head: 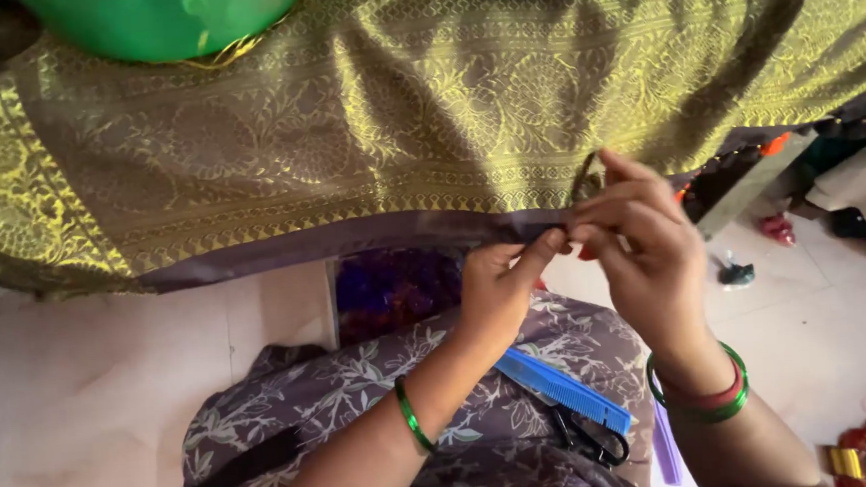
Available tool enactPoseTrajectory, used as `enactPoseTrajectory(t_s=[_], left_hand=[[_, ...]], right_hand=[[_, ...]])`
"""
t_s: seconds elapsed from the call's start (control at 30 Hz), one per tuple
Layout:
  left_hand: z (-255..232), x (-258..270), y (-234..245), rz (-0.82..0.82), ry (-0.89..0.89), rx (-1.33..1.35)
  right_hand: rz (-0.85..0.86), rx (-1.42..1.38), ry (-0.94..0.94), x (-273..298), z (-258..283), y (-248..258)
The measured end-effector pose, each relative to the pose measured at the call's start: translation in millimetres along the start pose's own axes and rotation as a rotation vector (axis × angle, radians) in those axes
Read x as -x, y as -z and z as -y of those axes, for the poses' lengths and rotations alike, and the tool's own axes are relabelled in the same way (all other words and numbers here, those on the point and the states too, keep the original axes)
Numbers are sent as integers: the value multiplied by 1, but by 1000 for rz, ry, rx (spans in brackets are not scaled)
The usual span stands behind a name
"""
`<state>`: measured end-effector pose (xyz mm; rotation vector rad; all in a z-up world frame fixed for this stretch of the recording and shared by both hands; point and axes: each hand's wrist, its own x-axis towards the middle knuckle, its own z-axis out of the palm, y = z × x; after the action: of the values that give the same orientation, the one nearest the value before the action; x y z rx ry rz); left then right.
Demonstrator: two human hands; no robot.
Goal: The person is tying decorative tassels or fringes onto the border of a saree using a crochet hook, thread, and scissors.
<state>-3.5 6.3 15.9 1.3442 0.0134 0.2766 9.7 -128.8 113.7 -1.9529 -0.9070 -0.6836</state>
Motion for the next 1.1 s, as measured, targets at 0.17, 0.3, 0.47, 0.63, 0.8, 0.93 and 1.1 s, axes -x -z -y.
enactPoseTrajectory(t_s=[0.17, 0.3, 0.47, 0.63, 0.8, 0.93, 1.1], left_hand=[[15, -11, 1, -13, 172, 302], [10, -8, -5, -6, 127, 356], [-11, 0, -13, -23, 52, 368], [3, -1, -22, -49, 66, 506], [13, -3, -22, -135, 2, 257], [1, 0, -25, -114, 5, 459], [6, 0, -26, -146, -20, 445]], right_hand=[[-141, -31, 43, 17, 2, -11], [-72, -96, -11, 20, -2, -20], [-214, -341, -74, 33, -21, -28], [-304, -1047, -430, 25, -42, -25], [-305, -551, -187, 36, -30, -39], [-275, -457, -75, 41, -44, -38], [-330, -1151, -497, 32, -53, -36]])
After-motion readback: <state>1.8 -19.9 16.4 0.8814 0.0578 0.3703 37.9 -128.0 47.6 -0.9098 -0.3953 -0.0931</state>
